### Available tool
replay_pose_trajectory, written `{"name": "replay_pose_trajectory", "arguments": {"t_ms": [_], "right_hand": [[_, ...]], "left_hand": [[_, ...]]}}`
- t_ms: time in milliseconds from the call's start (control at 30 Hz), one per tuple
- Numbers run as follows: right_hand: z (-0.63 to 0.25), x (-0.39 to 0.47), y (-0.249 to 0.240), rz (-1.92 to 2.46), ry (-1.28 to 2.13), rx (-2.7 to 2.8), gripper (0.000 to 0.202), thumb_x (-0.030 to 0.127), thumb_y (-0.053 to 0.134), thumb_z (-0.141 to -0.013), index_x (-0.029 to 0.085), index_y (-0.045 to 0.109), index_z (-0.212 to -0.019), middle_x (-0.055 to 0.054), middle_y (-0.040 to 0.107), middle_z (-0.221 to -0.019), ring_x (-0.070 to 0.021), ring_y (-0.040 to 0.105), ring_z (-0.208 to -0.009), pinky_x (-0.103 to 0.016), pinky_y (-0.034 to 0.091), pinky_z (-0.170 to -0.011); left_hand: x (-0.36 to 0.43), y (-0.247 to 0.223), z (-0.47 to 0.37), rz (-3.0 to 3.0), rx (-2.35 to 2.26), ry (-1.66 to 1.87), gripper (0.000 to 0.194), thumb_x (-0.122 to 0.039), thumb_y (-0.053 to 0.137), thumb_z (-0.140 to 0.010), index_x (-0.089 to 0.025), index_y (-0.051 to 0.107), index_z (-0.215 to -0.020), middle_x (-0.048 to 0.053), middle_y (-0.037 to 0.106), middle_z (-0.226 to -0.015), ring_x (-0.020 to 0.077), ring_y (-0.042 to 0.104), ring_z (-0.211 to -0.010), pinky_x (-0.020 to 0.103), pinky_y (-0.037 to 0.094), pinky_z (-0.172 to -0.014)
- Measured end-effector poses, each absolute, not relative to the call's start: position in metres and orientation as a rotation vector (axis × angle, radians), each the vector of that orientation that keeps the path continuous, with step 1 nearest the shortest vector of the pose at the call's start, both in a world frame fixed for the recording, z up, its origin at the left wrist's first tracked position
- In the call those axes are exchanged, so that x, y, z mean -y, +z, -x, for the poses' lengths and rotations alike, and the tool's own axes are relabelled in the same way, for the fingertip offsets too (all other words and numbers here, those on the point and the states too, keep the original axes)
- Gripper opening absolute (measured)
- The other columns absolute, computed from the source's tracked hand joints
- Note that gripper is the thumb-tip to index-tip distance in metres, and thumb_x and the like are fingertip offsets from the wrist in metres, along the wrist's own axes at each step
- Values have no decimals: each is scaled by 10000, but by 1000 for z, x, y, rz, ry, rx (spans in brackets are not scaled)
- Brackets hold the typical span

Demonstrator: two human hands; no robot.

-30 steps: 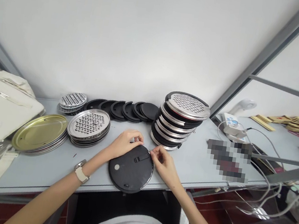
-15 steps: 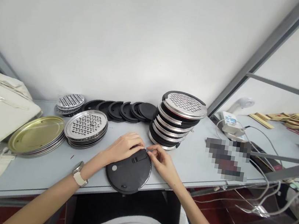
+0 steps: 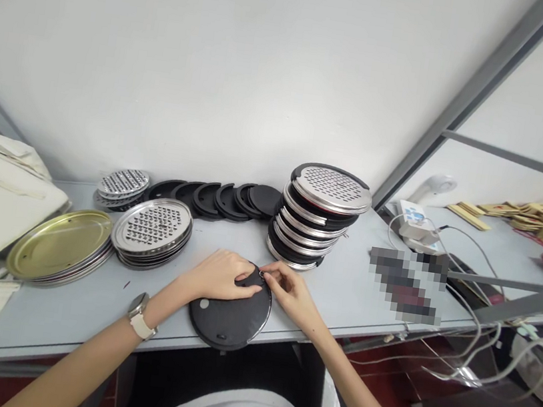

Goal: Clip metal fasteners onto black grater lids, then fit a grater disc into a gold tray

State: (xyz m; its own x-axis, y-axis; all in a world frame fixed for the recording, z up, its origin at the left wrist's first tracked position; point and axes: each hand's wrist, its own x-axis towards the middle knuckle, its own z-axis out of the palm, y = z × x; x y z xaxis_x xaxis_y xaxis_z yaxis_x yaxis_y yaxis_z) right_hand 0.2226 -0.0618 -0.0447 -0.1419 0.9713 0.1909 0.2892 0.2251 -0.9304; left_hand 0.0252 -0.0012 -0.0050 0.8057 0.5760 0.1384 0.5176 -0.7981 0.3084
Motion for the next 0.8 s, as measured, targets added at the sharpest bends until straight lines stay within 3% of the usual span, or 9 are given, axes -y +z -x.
{"name": "replay_pose_trajectory", "arguments": {"t_ms": [800], "right_hand": [[-226, 68, -46, 1194, 999, 1689, 204, 347, 510, -915, 179, 552, -1023, 35, 457, -691, -120, 443, -643, -237, 366, -615]], "left_hand": [[0, -3, -23, -2686, -867, 381, 412, -475, 601, -769, -167, 433, -553, -47, 490, -499, 79, 347, -466, 261, 184, -502]]}}
